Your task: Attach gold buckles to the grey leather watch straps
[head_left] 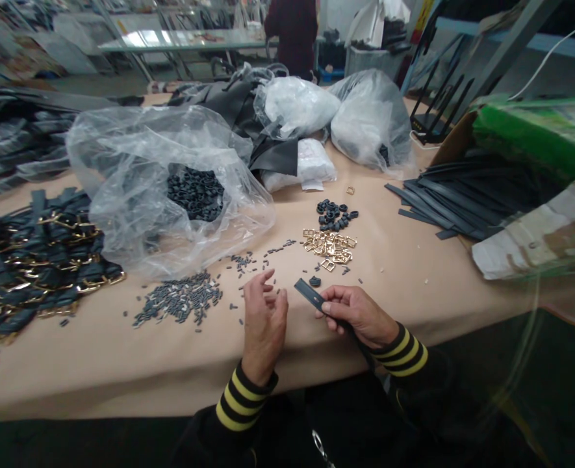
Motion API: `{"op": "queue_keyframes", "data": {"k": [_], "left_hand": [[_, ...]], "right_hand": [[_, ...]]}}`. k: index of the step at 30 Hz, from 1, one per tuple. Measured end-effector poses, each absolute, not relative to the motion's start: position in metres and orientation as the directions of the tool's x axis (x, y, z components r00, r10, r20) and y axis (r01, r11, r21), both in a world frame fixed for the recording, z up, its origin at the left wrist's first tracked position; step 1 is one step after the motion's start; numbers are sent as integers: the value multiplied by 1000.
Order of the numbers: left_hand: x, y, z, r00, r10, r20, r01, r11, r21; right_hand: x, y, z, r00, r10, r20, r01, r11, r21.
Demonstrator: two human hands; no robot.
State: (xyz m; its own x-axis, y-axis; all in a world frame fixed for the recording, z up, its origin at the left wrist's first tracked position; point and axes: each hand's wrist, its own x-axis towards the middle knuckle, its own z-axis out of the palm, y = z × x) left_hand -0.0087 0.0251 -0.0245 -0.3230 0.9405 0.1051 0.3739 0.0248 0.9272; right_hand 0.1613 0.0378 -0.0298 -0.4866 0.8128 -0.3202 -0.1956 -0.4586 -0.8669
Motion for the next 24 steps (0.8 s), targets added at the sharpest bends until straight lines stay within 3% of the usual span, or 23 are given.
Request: {"op": "queue_keyframes", "data": {"k": [5, 10, 12, 18, 24], "left_hand": [[-4, 27, -18, -11, 967, -254, 16, 254, 967], [-2, 27, -16, 109, 942, -317, -305, 335, 892], [-5, 24, -17, 136, 948, -287, -292, 315, 903], [-10, 19, -27, 93, 971, -221, -27, 224, 974], [-3, 23, -33, 14, 966, -256, -100, 256, 961]], "right_hand": [[162, 39, -32, -512, 796, -322, -201, -476, -856], [164, 39, -31, -570, 735, -367, -150, -532, -833], [166, 40, -31, -589, 714, -377, -124, -541, -832], [165, 39, -28, -504, 798, -332, -3, -386, -922], [163, 40, -28, -484, 808, -334, 84, -337, -938]]}}
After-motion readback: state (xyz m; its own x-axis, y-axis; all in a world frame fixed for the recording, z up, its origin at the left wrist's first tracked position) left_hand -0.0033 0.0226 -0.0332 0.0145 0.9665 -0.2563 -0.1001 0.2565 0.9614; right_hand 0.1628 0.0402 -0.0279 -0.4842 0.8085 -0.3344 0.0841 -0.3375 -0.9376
